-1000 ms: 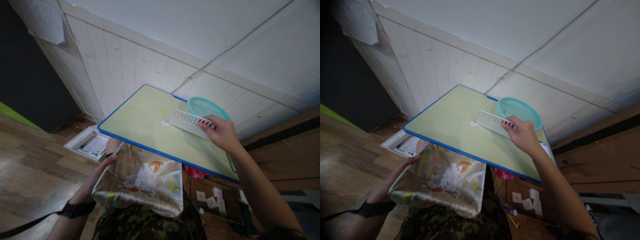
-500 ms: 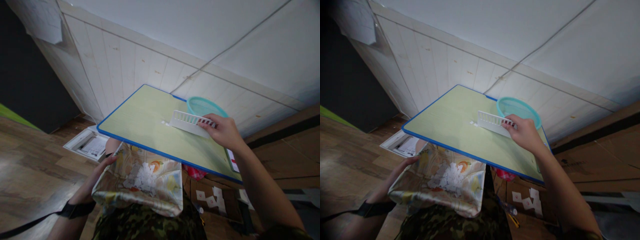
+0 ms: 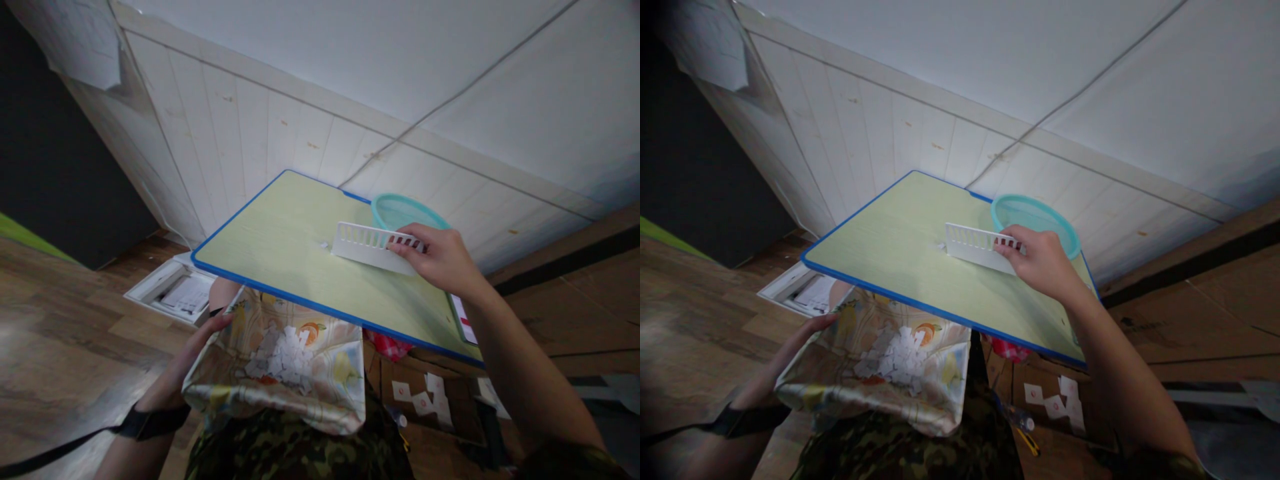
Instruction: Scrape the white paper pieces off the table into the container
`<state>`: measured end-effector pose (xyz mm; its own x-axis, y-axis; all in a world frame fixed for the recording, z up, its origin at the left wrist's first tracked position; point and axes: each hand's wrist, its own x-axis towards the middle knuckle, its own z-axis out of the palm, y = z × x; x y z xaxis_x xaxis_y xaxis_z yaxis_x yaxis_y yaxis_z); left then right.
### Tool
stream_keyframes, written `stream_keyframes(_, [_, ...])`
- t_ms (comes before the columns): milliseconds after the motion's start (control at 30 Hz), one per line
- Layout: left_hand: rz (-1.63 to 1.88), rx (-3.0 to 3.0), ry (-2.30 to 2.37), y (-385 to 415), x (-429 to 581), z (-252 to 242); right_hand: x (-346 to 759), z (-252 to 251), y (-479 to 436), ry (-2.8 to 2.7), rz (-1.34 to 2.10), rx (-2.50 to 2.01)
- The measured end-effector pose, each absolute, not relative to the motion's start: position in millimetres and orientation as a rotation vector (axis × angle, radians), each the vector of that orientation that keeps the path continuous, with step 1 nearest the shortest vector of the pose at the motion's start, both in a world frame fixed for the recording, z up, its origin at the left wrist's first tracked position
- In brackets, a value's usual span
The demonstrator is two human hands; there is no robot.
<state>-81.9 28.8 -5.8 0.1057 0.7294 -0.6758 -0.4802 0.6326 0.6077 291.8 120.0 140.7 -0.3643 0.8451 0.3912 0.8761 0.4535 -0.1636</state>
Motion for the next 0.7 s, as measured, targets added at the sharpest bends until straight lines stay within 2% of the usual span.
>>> stream_keyframes(367, [0.896,0.178,1.147,28.2,-71.7,19.0,301.3,148.0,114.0,-2.339,0.013,-1.427])
stream_keyframes(700, [0.875,0.23,1.064,28.5,-75.0,14.2,287.1,132.8,123.6,-2.198,-0.121,-1.427])
